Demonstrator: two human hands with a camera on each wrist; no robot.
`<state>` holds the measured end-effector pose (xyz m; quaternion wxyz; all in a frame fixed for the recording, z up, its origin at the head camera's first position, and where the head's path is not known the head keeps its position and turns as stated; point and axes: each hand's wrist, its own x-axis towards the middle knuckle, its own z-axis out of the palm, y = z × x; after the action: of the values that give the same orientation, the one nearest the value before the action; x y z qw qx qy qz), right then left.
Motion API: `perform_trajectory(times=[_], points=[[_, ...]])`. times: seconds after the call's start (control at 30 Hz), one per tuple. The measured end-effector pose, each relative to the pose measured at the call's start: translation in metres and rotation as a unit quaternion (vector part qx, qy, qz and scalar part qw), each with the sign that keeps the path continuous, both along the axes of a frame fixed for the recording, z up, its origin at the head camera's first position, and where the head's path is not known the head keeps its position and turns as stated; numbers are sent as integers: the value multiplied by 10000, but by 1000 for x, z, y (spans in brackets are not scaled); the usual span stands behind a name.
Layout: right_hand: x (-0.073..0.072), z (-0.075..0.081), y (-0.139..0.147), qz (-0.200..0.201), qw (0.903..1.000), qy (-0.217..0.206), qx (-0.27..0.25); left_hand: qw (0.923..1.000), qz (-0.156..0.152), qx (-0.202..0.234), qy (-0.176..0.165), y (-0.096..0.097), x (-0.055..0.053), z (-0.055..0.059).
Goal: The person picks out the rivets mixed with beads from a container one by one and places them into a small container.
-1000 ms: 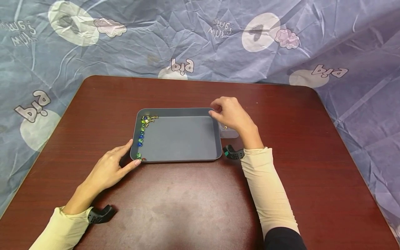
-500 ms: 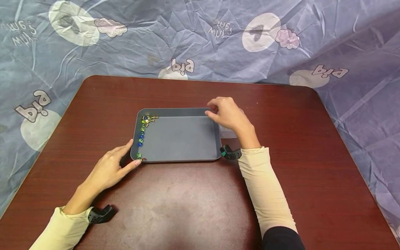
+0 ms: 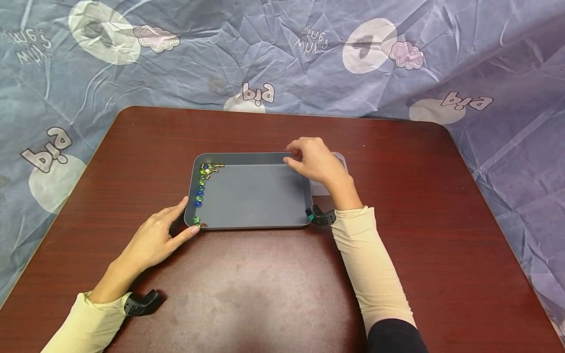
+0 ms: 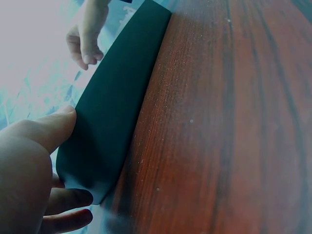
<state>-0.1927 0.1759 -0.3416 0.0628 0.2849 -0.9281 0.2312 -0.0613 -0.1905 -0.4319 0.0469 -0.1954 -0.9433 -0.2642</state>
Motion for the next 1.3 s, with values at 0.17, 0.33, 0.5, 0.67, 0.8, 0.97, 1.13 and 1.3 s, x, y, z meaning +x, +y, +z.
perform_trajectory(times=[0.17,0.33,0.5,0.67,0.8,0.97,1.13,1.3], points=[[-1,-1,-5,48,10000,-28,-60,10000,6,23,24,0,0,0],[-2,-1,-11,96,9999,-111,-44,10000,4,19,32,0,0,-1],[-4,-3,-18,172,9997,-174,-21,10000,33,-19,-37,1,0,0],[-6,-5,-22,218,9996,-195,-22,10000,37,-29,-78,1,0,1],[-7,-7,-24,220,9995,-239,-33,10000,26,7,-66,1,0,2],[-7,-9,-27,250,9993,-268,-23,9999,40,4,-102,1,0,1],[-8,-10,-29,250,9991,-331,34,9999,38,8,-112,1,0,1],[-9,-11,-33,272,9991,-324,21,10000,10,28,-33,0,0,0]])
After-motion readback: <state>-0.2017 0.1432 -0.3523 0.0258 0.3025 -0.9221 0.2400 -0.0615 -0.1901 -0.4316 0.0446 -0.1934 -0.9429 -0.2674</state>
